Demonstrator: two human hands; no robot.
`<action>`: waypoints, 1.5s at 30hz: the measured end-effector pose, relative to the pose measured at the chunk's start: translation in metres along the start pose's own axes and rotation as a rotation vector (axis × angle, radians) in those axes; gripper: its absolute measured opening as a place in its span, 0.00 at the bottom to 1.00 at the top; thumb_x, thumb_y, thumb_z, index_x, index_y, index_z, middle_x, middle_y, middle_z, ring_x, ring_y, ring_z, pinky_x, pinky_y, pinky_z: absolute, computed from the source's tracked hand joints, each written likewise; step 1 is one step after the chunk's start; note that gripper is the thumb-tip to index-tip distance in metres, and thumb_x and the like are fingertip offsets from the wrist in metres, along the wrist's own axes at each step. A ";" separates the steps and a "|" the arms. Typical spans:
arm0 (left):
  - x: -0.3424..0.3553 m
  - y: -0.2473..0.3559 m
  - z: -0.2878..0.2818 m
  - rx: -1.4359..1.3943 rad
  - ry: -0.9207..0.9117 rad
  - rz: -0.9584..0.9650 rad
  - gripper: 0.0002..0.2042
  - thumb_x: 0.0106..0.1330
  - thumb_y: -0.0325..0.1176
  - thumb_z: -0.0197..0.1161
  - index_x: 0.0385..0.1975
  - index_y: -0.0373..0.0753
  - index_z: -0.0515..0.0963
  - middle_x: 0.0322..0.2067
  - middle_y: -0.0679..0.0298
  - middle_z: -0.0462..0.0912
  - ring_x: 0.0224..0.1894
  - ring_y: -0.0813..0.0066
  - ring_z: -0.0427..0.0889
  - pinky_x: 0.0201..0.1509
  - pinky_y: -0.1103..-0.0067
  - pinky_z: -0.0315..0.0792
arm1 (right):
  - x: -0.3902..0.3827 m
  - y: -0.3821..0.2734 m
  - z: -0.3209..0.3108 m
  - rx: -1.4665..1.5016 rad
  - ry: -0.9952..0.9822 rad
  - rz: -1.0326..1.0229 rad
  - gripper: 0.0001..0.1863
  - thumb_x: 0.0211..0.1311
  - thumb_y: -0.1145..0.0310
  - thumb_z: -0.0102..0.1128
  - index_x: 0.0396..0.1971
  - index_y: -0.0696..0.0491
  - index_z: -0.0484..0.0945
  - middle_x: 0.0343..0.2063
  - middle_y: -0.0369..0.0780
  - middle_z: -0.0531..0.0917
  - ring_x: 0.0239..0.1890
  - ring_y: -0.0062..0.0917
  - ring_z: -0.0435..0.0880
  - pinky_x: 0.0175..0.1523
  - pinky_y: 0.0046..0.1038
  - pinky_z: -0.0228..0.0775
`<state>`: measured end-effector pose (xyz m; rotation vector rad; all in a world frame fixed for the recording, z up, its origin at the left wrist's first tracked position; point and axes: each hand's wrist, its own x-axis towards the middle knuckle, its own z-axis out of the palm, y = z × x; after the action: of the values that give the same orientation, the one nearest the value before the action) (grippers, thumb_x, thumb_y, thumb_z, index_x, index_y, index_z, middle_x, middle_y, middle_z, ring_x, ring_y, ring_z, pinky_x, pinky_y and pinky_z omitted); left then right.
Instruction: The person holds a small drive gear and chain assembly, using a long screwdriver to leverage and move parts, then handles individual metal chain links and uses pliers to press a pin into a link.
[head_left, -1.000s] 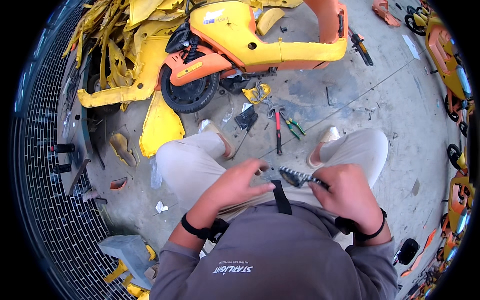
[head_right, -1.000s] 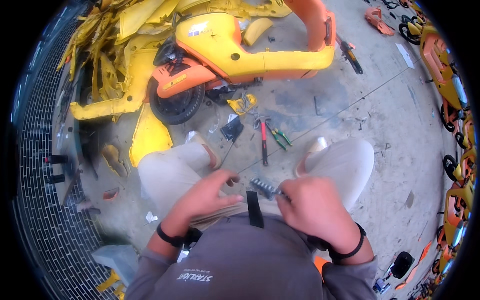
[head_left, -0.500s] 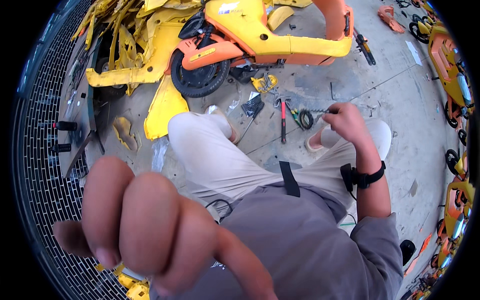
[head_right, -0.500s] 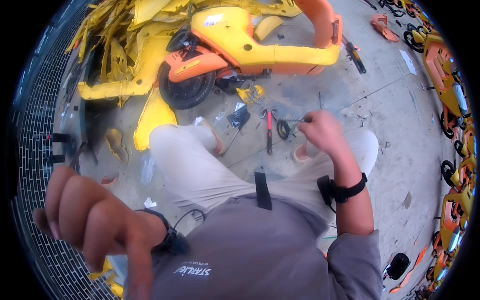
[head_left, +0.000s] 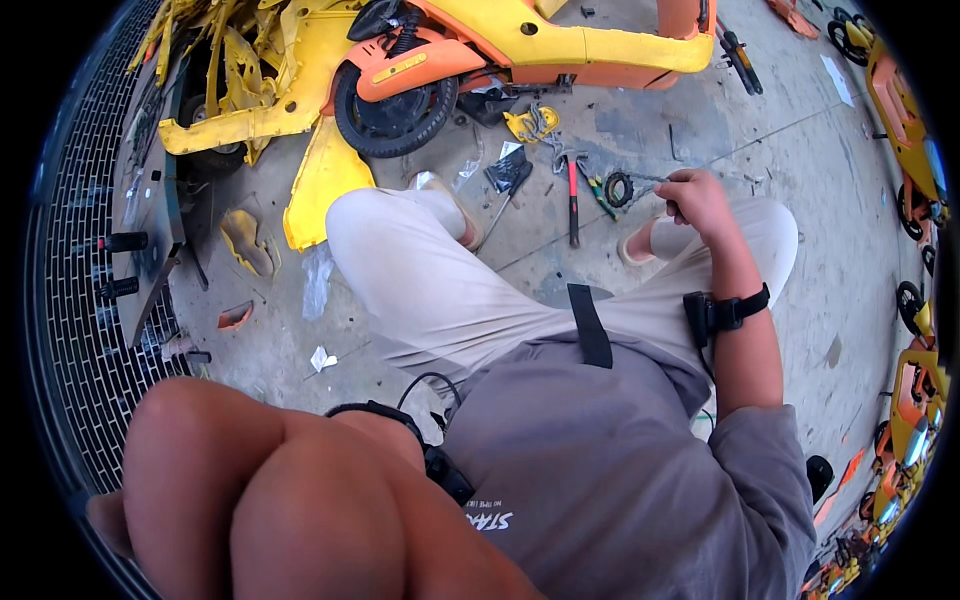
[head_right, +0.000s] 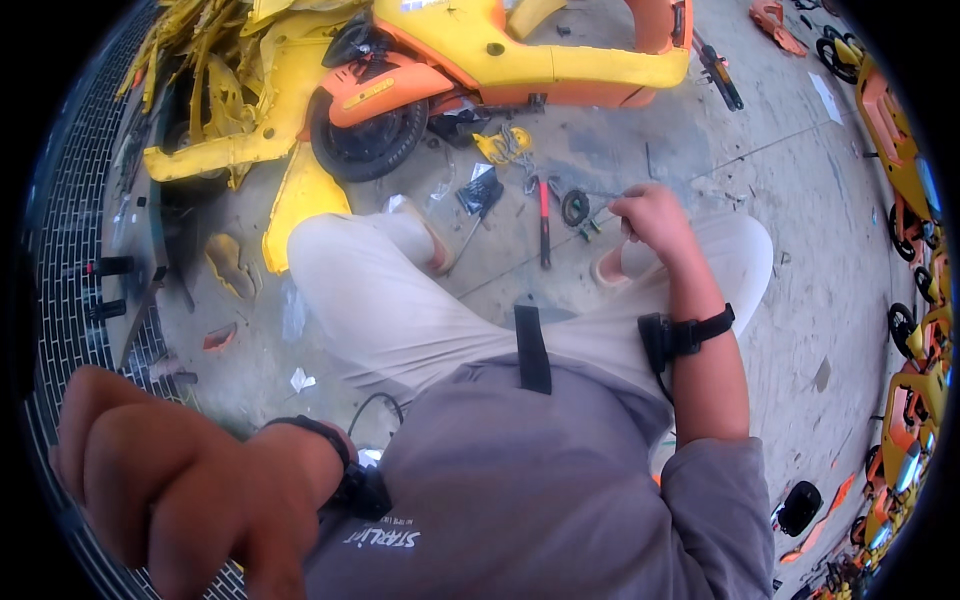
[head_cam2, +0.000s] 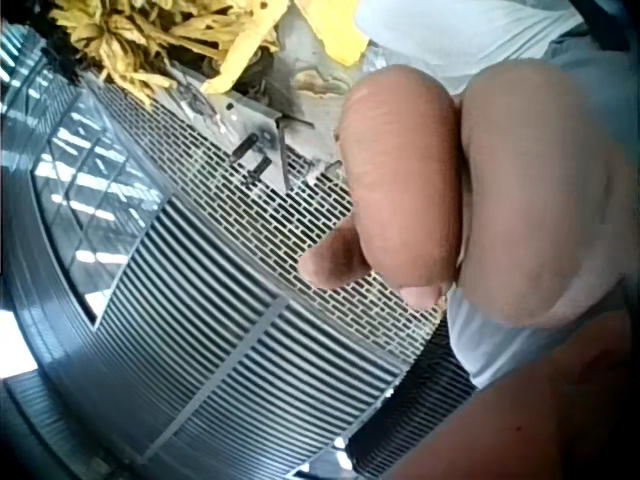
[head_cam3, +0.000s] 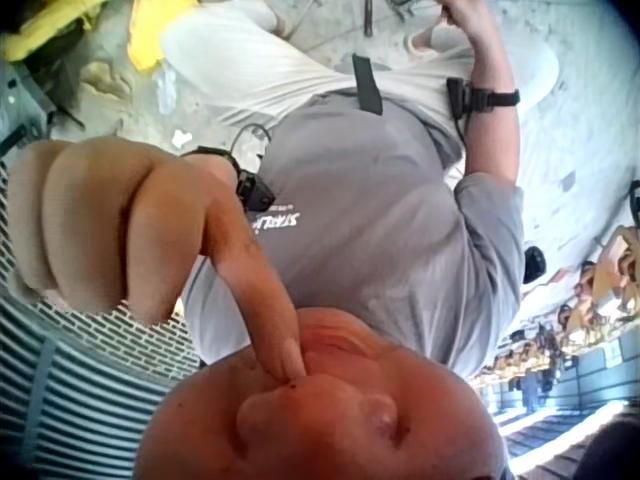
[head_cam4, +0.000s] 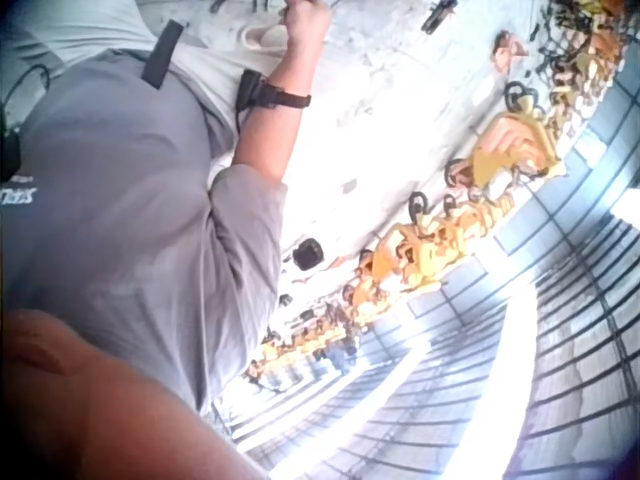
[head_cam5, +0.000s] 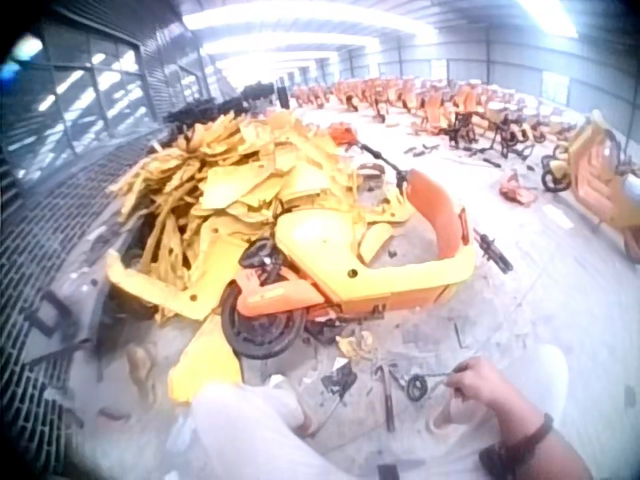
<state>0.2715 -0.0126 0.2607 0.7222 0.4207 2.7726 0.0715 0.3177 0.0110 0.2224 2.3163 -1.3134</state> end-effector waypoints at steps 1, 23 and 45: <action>0.001 -0.001 -0.002 0.004 -0.003 0.003 0.06 0.74 0.36 0.52 0.38 0.44 0.63 0.35 0.62 0.67 0.33 0.66 0.70 0.44 0.47 0.80 | 0.002 0.001 0.000 0.014 0.006 0.006 0.11 0.61 0.68 0.65 0.29 0.63 0.81 0.17 0.36 0.79 0.15 0.18 0.74 0.21 0.23 0.65; 0.009 0.008 -0.012 0.017 -0.026 0.007 0.04 0.71 0.30 0.53 0.35 0.43 0.65 0.33 0.63 0.68 0.32 0.67 0.70 0.44 0.48 0.83 | 0.012 0.012 0.007 -0.018 0.003 0.015 0.11 0.58 0.69 0.64 0.25 0.63 0.80 0.17 0.40 0.80 0.17 0.22 0.77 0.25 0.27 0.70; 0.010 -0.001 -0.014 -0.024 -0.015 -0.002 0.05 0.68 0.24 0.54 0.32 0.41 0.66 0.31 0.64 0.70 0.31 0.69 0.71 0.43 0.50 0.85 | 0.011 0.013 0.007 -0.060 -0.019 0.022 0.12 0.58 0.68 0.64 0.25 0.64 0.80 0.17 0.39 0.80 0.18 0.22 0.77 0.25 0.27 0.70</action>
<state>0.2563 -0.0119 0.2527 0.7356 0.3852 2.7636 0.0687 0.3173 -0.0073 0.2147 2.3271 -1.2287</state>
